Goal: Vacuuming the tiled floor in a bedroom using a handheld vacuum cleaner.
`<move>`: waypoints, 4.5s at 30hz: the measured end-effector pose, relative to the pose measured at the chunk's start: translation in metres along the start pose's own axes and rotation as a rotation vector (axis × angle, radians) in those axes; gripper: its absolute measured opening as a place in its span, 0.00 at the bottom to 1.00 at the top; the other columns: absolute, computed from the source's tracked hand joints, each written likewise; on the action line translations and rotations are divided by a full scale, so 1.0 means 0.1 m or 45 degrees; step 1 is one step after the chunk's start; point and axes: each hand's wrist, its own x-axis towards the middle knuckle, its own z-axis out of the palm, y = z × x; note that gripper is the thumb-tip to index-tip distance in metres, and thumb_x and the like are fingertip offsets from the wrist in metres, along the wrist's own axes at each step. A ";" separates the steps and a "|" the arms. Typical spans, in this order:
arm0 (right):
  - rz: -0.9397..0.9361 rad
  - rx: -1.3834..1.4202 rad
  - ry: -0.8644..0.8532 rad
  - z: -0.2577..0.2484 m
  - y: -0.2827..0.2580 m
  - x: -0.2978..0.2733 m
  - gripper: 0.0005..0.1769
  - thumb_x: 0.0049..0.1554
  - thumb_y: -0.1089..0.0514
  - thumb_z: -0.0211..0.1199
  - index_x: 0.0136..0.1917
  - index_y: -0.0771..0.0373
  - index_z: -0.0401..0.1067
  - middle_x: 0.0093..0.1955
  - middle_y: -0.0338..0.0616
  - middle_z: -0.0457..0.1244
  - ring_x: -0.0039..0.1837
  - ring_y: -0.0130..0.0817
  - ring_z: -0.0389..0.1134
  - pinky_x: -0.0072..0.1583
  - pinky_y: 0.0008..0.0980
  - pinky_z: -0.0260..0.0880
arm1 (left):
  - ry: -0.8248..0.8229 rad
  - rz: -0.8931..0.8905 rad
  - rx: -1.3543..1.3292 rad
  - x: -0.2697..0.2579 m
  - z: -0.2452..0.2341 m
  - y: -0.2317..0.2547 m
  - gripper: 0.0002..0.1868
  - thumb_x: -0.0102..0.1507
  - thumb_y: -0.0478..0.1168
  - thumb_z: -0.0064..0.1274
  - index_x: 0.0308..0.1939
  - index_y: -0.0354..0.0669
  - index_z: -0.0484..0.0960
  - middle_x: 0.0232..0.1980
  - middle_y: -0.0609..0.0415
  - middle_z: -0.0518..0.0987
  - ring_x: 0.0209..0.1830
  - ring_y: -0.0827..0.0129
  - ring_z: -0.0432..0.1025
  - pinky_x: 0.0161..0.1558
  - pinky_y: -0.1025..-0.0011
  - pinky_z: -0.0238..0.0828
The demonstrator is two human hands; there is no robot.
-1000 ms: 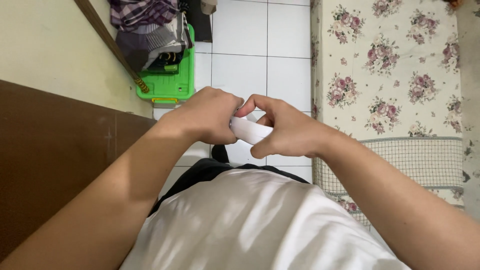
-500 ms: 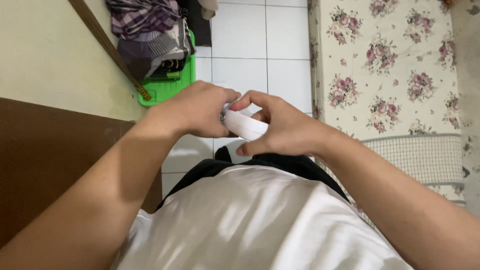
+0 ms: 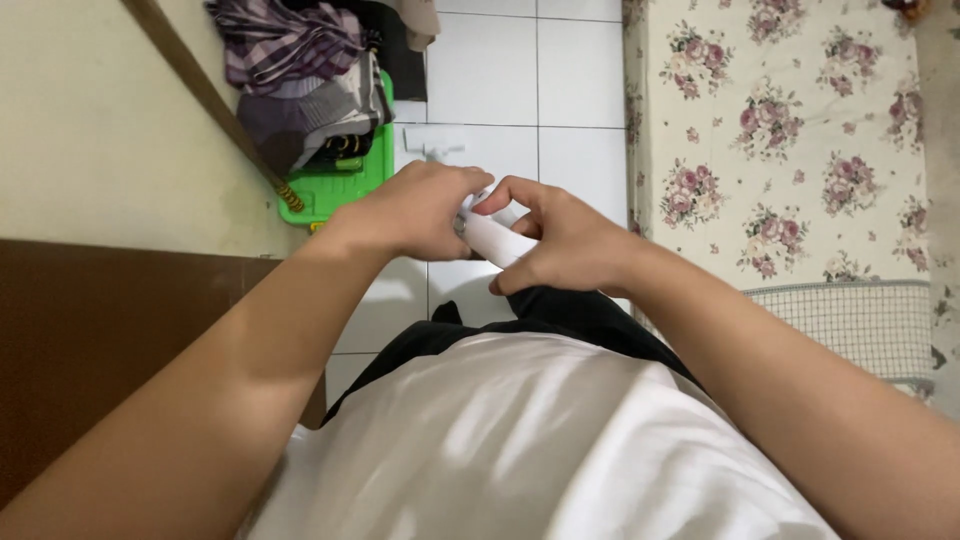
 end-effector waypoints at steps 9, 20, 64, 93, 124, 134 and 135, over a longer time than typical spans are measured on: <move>0.075 -0.121 0.198 -0.34 -0.23 -0.35 0.30 0.40 0.55 0.76 0.56 0.55 0.70 0.37 0.44 0.73 0.38 0.28 0.71 0.42 0.29 0.70 | -0.052 -0.047 -0.073 0.22 -0.16 0.43 0.28 0.47 0.44 0.70 0.49 0.45 0.78 0.48 0.46 0.83 0.50 0.51 0.78 0.52 0.58 0.74; -0.008 -0.124 0.262 -0.86 0.18 -0.05 0.29 0.41 0.57 0.72 0.57 0.57 0.70 0.36 0.47 0.72 0.36 0.31 0.69 0.41 0.33 0.69 | 0.049 0.077 -0.170 0.94 -0.09 0.38 0.25 0.45 0.41 0.68 0.45 0.44 0.79 0.41 0.47 0.85 0.45 0.51 0.80 0.48 0.57 0.76; 0.182 -0.227 0.198 -3.24 0.93 -0.28 0.29 0.39 0.50 0.76 0.54 0.49 0.72 0.40 0.47 0.74 0.44 0.35 0.73 0.50 0.33 0.70 | 0.034 0.295 -0.028 3.22 -0.04 1.64 0.22 0.45 0.43 0.70 0.38 0.51 0.75 0.42 0.53 0.83 0.46 0.54 0.78 0.45 0.62 0.75; 0.106 0.020 0.262 -4.25 0.51 1.23 0.30 0.39 0.58 0.71 0.56 0.54 0.70 0.40 0.46 0.74 0.40 0.31 0.69 0.44 0.31 0.69 | -0.020 0.358 0.096 4.68 -1.20 0.63 0.20 0.43 0.44 0.66 0.37 0.43 0.81 0.36 0.46 0.83 0.39 0.49 0.79 0.42 0.56 0.77; 0.060 -0.044 0.192 -4.79 0.55 1.47 0.30 0.39 0.56 0.72 0.56 0.57 0.71 0.40 0.46 0.74 0.40 0.30 0.72 0.47 0.31 0.72 | -0.003 0.218 0.111 5.09 -1.37 0.70 0.26 0.43 0.46 0.65 0.44 0.44 0.81 0.40 0.45 0.84 0.42 0.47 0.79 0.45 0.53 0.76; 0.160 -0.125 0.169 -4.99 0.35 1.11 0.30 0.36 0.56 0.72 0.54 0.56 0.73 0.40 0.47 0.74 0.41 0.33 0.73 0.47 0.32 0.71 | -0.099 0.214 0.137 4.98 -1.53 1.13 0.24 0.43 0.49 0.68 0.38 0.45 0.80 0.36 0.47 0.84 0.41 0.49 0.79 0.44 0.54 0.76; 0.144 -0.118 0.164 -4.98 0.36 1.08 0.30 0.36 0.56 0.73 0.54 0.56 0.73 0.39 0.47 0.74 0.41 0.33 0.73 0.47 0.32 0.71 | -0.130 0.191 0.142 4.97 -1.53 1.16 0.24 0.43 0.49 0.68 0.39 0.45 0.80 0.37 0.48 0.84 0.41 0.50 0.79 0.45 0.55 0.76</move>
